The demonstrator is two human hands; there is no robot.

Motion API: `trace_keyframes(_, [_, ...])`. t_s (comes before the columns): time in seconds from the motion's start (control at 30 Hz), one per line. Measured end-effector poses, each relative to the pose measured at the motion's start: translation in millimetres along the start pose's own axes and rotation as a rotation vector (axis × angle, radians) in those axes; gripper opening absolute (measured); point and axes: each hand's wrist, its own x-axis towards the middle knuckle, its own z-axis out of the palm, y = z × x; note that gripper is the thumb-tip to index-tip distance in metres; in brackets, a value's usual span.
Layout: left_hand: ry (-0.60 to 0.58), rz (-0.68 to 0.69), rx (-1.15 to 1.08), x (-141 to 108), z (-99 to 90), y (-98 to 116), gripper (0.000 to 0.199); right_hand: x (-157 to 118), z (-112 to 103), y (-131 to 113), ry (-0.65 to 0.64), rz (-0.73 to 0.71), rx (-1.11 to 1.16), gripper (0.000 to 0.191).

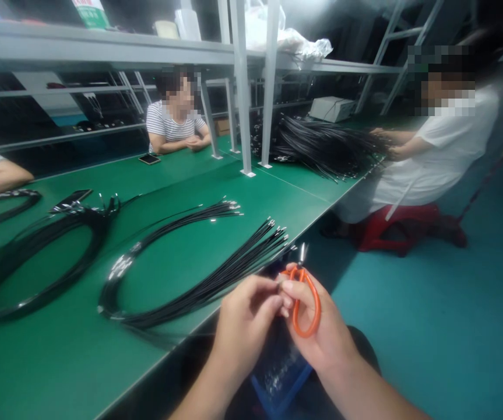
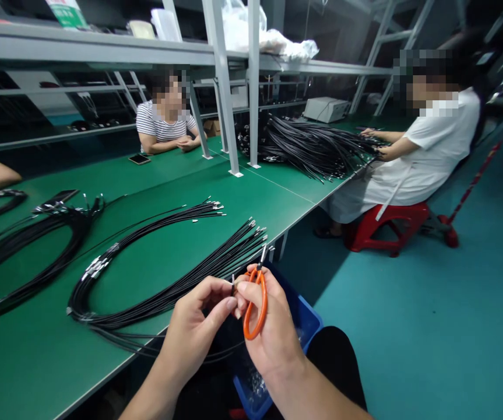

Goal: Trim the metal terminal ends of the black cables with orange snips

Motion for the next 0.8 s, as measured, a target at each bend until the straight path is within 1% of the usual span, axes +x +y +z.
trace_keyframes(0.1, [0.035, -0.045, -0.093, 0.9, 3.3, -1.7, 0.011, 1.5, -1.3, -1.5, 0.004, -0.018, -0.064, 0.018])
trace_keyframes(0.27, [0.036, -0.131, -0.145, 3.4, 2.0, -6.4, 0.011, 5.6, -1.2, -5.6, 0.037, -0.203, -0.257, 0.031])
trace_keyframes(0.33, [0.025, -0.140, -0.151, 2.6, 2.0, -5.4, 0.012, 6.1, 0.7, -6.2, 0.026, -0.237, -0.306, 0.034])
trace_keyframes(0.4, [0.016, -0.138, -0.181, 1.3, 2.2, -3.3, 0.013, 5.7, 2.6, -6.3, 0.005, -0.226, -0.295, 0.032])
trace_keyframes(0.53, [0.008, -0.141, -0.290, 0.1, 1.5, -1.2, 0.015, 5.0, 3.3, -5.4, -0.089, -0.139, -0.179, 0.024])
trace_keyframes(0.57, [0.010, -0.148, -0.305, 0.2, 1.1, -1.9, 0.016, 4.8, 2.5, -4.7, -0.088, -0.133, -0.182, 0.024])
trace_keyframes(0.67, [0.022, -0.175, -0.313, 1.2, -0.8, -6.3, 0.019, 3.2, -1.7, -1.9, -0.008, -0.205, -0.306, 0.025])
trace_keyframes(0.8, [0.035, -0.200, -0.317, 2.7, -3.2, -11.7, 0.020, -2.7, -9.1, -1.0, 0.120, -0.416, -0.589, 0.024])
